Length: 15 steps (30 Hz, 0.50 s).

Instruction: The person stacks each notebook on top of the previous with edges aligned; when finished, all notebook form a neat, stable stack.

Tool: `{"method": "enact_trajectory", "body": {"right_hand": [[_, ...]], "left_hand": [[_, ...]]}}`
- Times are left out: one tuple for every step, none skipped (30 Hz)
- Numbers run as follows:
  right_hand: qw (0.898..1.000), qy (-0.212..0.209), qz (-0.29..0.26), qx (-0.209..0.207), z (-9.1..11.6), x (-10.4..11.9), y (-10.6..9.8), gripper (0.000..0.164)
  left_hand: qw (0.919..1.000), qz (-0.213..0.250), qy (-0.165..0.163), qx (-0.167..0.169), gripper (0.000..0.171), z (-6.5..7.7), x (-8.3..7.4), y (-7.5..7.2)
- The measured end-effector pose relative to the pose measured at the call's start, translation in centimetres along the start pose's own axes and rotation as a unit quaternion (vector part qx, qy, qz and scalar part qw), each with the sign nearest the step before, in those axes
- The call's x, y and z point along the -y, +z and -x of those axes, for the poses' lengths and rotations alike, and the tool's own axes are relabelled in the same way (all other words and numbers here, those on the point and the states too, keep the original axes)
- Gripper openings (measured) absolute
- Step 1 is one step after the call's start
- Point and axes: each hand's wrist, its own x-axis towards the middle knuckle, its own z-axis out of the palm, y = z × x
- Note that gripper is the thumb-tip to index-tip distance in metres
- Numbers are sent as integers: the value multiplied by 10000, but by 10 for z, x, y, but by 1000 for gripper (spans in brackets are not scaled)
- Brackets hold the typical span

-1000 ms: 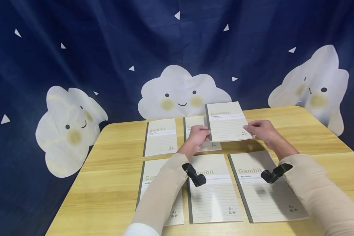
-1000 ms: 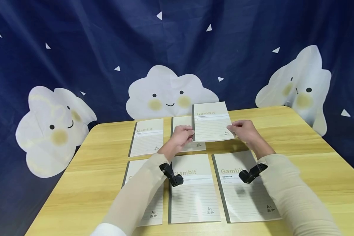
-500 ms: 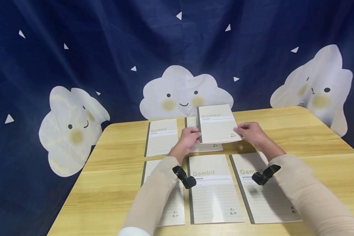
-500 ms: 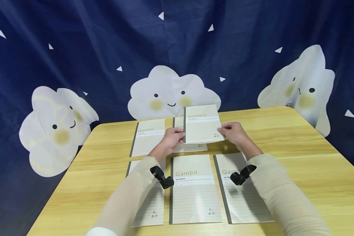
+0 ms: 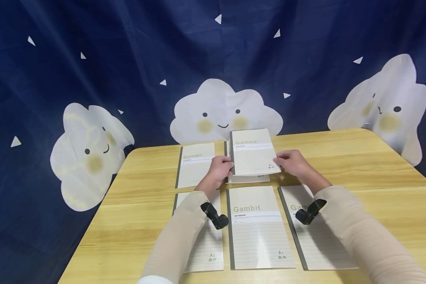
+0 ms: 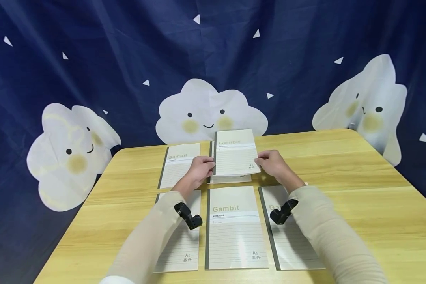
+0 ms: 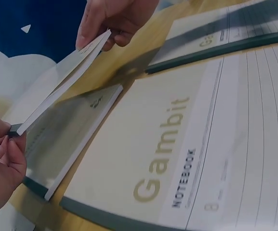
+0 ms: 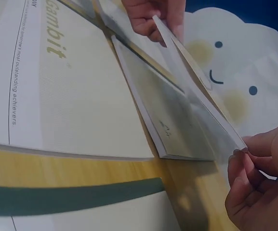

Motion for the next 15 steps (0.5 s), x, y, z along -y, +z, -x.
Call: {"method": "enact_trajectory", "body": {"right_hand": [[10000, -20, 13, 15, -1, 0, 1, 33], [10000, -42, 21, 47, -1, 0, 3, 32], [10000, -58, 17, 80, -1, 0, 4, 31], [9999, -79, 31, 109, -2, 0, 6, 29], [9999, -87, 44, 119, -3, 0, 7, 28], [9998, -111, 35, 141, -3, 0, 8, 28], [9998, -139, 33, 150, -3, 0, 10, 27], [9997, -168, 31, 161, -4, 0, 11, 26], [9997, -191, 46, 148, -5, 0, 13, 25], [9995, -249, 70, 156, -5, 0, 14, 24], [9994, -288, 72, 165, -5, 0, 15, 24], [9993, -321, 92, 180, -6, 0, 16, 23], [9992, -341, 127, 173, -6, 0, 18, 22], [9991, -347, 160, 170, -6, 0, 19, 22], [9990, -352, 213, 157, -7, -1, 20, 22]], "left_hand": [[10000, -65, -1, -29, 33, 0, 1, -1], [9999, -127, 1, -63, 33, 0, 2, -2], [9998, -177, 8, -98, 34, 0, 3, -3], [9996, -241, 15, -140, 34, -1, 4, -4], [9994, -287, 31, -176, 34, -1, 5, -5], [9993, -316, 42, -212, 34, -1, 6, -5], [9991, -345, 48, -236, 33, -2, 7, -6], [9990, -374, 65, -255, 33, -2, 8, -7], [9988, -412, 75, -273, 32, -2, 9, -8], [9983, -488, 79, -297, 31, -2, 9, -8], [9979, -569, 79, -303, 30, -2, 10, -9], [9973, -661, 74, -311, 30, -2, 10, -10], [9966, -765, 71, -308, 30, -2, 11, -11], [9958, -865, 81, -297, 30, -1, 11, -12], [9949, -967, 82, -290, 29, -1, 11, -12]]}}
